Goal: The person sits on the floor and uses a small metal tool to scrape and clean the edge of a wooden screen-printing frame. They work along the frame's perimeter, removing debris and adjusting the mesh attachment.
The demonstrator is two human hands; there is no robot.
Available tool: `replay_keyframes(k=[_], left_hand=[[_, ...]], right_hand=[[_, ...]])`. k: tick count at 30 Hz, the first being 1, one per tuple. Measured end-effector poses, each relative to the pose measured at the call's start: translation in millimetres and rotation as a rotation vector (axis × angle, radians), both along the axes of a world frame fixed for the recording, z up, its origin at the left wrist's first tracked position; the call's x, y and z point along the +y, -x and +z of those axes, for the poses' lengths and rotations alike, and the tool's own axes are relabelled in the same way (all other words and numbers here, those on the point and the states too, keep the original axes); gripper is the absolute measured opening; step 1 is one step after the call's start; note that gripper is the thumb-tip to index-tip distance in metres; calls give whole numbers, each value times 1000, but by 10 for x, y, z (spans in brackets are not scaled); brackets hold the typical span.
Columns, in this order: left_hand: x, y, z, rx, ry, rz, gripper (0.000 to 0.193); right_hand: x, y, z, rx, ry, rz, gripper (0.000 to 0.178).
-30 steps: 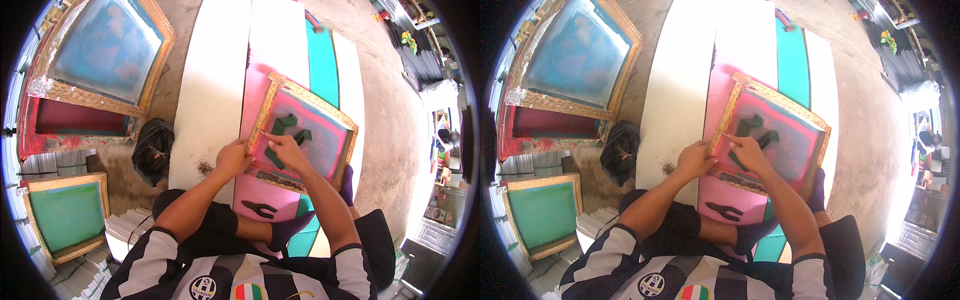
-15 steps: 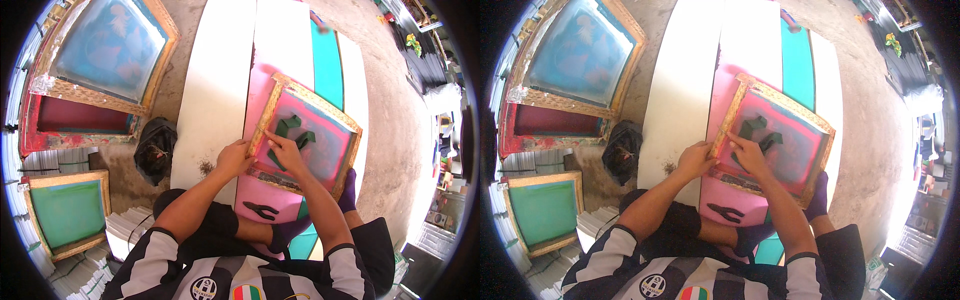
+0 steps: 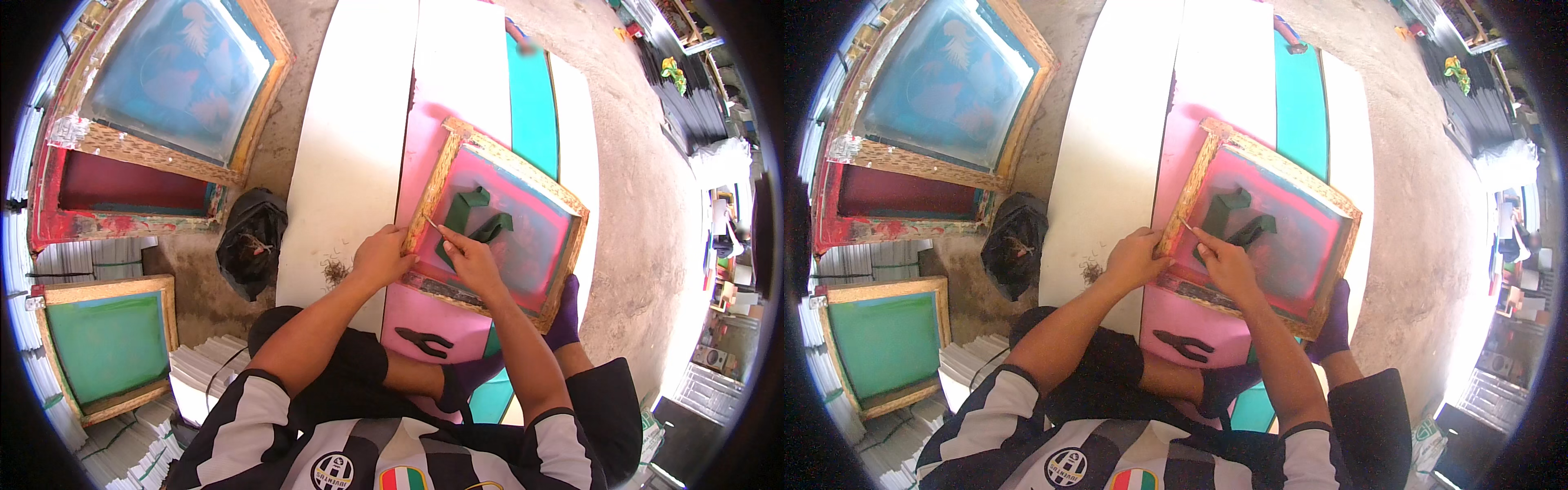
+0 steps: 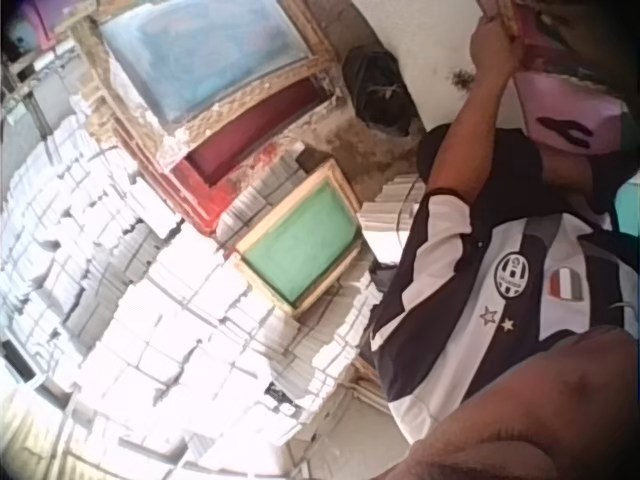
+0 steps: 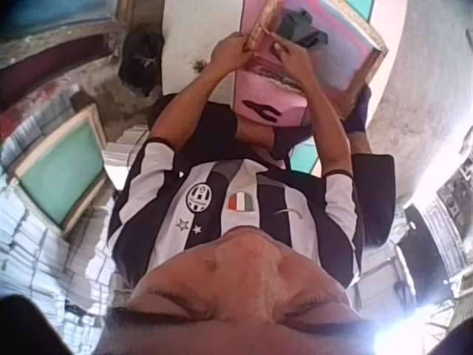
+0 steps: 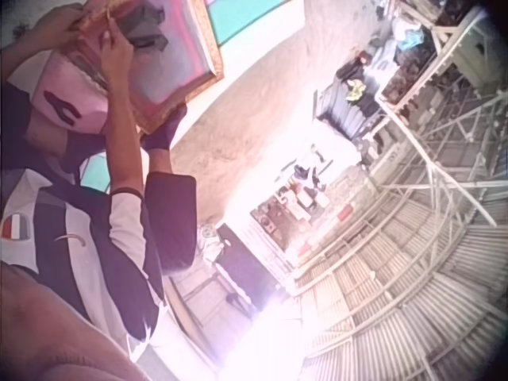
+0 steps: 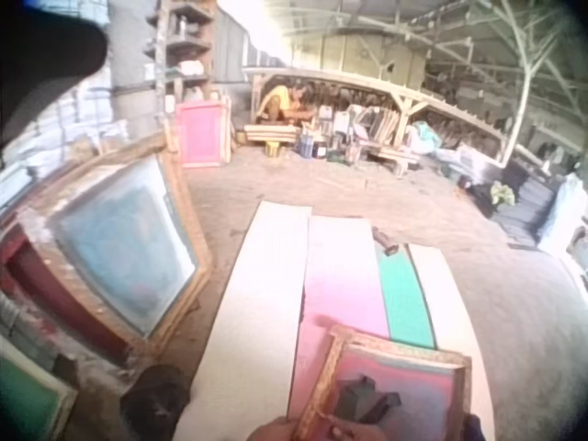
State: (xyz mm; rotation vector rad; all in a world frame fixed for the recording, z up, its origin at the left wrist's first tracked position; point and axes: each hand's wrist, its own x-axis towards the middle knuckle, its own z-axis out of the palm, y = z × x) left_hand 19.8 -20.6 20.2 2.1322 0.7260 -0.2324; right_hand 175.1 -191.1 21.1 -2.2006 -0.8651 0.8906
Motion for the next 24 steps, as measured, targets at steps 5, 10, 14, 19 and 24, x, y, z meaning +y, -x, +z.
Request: replay_keyframes(k=[5, 10, 14, 19, 24], left_hand=[[4, -13, 8, 27, 12, -1, 46], [12, 8, 24, 10, 0, -9, 40], [10, 7, -9, 6, 8, -2, 38], [2, 16, -61, -11, -15, -3, 37], [-18, 33, -82, -54, -29, -3, 37]], right_hand=[[57, 2, 104, -49, 31, 28, 37], [196, 7, 392, -165, 214, 102, 36], [252, 22, 524, -223, 297, 145, 36], [284, 26, 573, -281, 330, 197, 38], [382, 82, 670, -408, 424, 317, 40]])
